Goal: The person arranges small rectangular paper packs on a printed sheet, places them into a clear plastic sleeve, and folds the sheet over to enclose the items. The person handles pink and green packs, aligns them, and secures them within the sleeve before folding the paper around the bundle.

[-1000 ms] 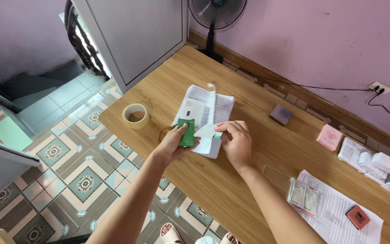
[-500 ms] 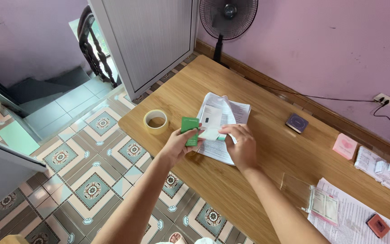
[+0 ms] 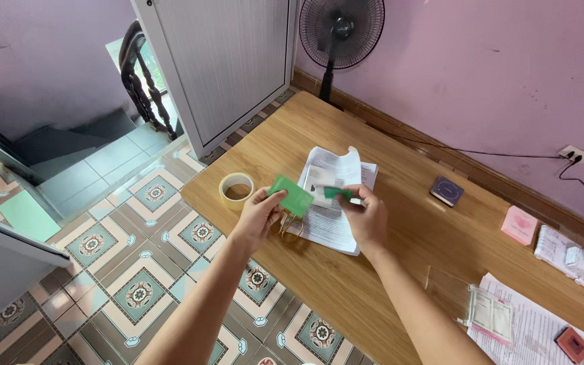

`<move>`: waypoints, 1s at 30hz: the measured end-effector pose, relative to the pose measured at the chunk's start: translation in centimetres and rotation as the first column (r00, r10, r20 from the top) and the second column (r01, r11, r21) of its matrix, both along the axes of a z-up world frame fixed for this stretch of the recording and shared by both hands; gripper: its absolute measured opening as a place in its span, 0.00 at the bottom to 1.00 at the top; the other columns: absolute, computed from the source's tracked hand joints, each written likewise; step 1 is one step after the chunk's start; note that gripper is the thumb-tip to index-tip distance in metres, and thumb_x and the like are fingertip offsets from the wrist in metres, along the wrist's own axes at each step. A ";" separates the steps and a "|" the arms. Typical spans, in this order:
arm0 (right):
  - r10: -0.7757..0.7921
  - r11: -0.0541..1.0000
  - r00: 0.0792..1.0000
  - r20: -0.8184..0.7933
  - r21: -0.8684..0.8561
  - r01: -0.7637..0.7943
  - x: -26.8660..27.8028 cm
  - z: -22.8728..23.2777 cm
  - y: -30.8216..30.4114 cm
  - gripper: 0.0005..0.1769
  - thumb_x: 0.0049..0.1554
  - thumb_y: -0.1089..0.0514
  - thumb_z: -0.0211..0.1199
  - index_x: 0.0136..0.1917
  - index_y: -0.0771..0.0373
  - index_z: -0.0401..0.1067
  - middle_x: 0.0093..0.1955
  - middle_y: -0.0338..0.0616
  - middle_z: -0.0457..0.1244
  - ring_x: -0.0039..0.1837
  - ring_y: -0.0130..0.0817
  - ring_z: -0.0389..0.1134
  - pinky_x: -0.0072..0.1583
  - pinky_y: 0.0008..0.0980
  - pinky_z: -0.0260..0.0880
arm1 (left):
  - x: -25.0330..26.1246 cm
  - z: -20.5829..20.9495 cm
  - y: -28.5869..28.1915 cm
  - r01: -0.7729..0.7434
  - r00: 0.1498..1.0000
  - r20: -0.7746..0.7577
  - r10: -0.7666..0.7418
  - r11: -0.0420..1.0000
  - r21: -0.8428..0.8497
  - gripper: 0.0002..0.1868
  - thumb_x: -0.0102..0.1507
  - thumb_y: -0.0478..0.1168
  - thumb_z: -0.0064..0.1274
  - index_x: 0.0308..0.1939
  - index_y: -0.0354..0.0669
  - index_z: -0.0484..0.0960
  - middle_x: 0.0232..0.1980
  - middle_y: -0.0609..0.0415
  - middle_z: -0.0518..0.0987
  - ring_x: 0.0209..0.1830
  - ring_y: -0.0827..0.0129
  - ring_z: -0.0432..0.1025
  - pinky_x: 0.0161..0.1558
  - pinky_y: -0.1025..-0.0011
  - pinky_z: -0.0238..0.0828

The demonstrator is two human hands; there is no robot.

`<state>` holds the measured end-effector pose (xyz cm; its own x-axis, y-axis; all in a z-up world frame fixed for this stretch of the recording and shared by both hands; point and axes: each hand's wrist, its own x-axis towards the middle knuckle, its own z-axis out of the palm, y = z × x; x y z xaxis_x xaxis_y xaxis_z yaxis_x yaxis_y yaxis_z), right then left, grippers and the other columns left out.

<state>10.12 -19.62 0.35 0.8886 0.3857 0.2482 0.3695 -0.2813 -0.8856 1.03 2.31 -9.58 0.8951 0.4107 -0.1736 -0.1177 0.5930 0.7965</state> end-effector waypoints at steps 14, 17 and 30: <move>0.314 0.948 0.574 0.756 -0.286 -0.142 -0.4 -0.9 -1.5 0.18 0.47 0.75 0.65 0.47 0.57 0.76 0.61 0.43 0.67 0.68 0.41 0.67 0.67 0.39 0.72 | -0.4 6.1 -4.1 0.214 0.962 -0.143 -0.231 0.969 -0.124 0.22 0.67 0.44 0.56 0.59 0.32 0.75 0.51 0.47 0.81 0.46 0.67 0.80 0.46 0.69 0.82; 0.260 0.965 0.556 0.789 -0.239 -0.111 0.1 -1.3 -1.4 0.18 0.51 0.72 0.65 0.50 0.53 0.80 0.57 0.40 0.70 0.63 0.39 0.71 0.63 0.36 0.75 | -0.7 6.8 -3.8 0.263 0.952 -0.163 -0.259 0.965 0.003 0.20 0.67 0.42 0.56 0.60 0.34 0.76 0.54 0.48 0.82 0.47 0.69 0.80 0.45 0.69 0.80; 0.189 0.982 0.932 -0.311 0.073 -0.174 1.1 -0.1 0.1 0.14 0.55 0.56 0.70 0.52 0.62 0.76 0.37 0.36 0.71 0.37 0.19 0.67 0.37 0.22 0.69 | 0.1 7.8 -5.2 0.238 0.967 -0.081 -0.243 0.969 -0.071 0.18 0.66 0.34 0.52 0.60 0.32 0.73 0.56 0.48 0.80 0.54 0.62 0.78 0.56 0.61 0.82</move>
<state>11.25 -19.48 0.24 0.8398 0.5428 -0.0127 0.1107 -0.1940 -0.9747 1.13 -2.86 -1.77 0.9462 0.1714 -0.2746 0.1039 0.6425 0.7592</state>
